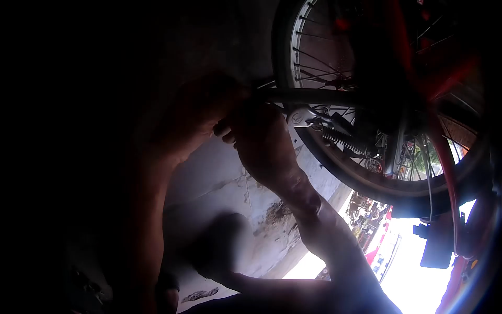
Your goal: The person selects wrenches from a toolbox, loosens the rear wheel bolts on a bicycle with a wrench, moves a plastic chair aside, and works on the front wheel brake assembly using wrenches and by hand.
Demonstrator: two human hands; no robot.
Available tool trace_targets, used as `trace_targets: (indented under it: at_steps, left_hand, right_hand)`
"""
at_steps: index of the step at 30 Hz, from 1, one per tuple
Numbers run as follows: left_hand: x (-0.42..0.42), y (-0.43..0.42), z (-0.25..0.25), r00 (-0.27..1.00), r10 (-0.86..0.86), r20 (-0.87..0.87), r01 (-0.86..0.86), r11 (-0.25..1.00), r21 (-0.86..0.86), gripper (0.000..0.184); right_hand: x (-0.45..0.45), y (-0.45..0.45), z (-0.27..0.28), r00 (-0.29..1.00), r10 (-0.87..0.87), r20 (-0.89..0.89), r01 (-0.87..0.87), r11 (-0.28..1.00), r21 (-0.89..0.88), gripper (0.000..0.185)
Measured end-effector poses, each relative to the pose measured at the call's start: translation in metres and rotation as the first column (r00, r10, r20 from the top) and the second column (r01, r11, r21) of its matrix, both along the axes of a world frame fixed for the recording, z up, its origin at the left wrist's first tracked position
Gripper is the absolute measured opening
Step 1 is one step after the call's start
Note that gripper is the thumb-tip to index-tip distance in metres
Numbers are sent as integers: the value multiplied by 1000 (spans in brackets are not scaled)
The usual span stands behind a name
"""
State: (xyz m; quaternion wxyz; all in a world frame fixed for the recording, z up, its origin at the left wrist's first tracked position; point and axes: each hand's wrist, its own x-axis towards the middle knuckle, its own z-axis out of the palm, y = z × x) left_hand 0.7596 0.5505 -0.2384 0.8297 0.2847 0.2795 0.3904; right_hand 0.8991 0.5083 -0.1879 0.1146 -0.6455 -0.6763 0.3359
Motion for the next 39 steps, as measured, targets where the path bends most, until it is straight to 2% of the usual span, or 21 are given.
trace_targets:
  at_steps: [2,3,5,6,7,8,10,11,12,14,15,18,19,22,25,28,31,39]
  left_hand:
    - [13,-8,0,998,59,-3,-59,996,-66,25]
    - [16,-10,1,996,93,-8,-93,990,-105,23]
    - [16,-1,0,995,92,36,-85,984,-158,20]
    - [15,1,1,994,88,59,-75,979,-188,19]
    - [19,-1,0,982,149,115,-119,965,-235,18]
    - [24,-2,0,961,236,144,-191,943,-271,19]
    - [36,-7,0,903,381,197,-295,886,-359,21]
    - [45,-8,-3,835,478,271,-363,850,-383,19]
    - [51,-6,-2,711,583,393,-353,779,-518,18]
    - [64,0,3,377,764,524,-235,626,-744,18]
    - [66,1,4,303,827,473,-135,529,-838,30]
    - [79,1,-8,185,815,549,-187,577,-795,47]
    - [81,5,-5,115,837,535,-96,545,-833,60]
    - [86,10,-13,-44,747,664,-85,659,-747,64]
    - [90,15,-7,-7,835,550,24,550,-835,64]
    - [100,20,-11,-46,814,579,13,580,-815,63]
    - [107,23,-6,-103,833,544,54,551,-833,62]
    - [109,35,-16,-28,779,626,38,626,-779,60]
  right_hand:
    - [4,1,17,955,190,226,-191,981,-17,29]
    - [-9,4,44,939,173,298,-115,973,-202,26]
    - [-24,-9,94,921,254,296,-148,930,-336,23]
    - [-23,-22,114,915,337,222,-269,919,-287,22]
    - [-31,-21,146,905,365,220,-326,925,-194,20]
    - [-34,-19,171,890,385,244,-386,921,-47,20]
    - [-28,-12,198,866,280,414,-419,859,296,20]
    - [-21,-3,204,848,189,495,-424,802,420,20]
    - [-15,9,208,823,91,560,-429,747,509,21]
    - [1,36,204,788,-30,616,-406,726,555,21]
    - [7,47,199,778,-66,625,-383,738,555,21]
    - [20,67,190,786,-125,605,-303,776,554,21]
    - [23,69,188,795,-136,591,-276,787,552,21]
    - [25,71,183,841,-159,516,-199,797,571,22]
    - [23,60,181,898,-164,408,-108,817,567,22]
    - [22,40,179,944,-156,290,-30,837,547,22]
    - [22,25,177,969,-158,188,40,858,512,23]
    - [26,16,170,975,-219,31,181,871,457,24]
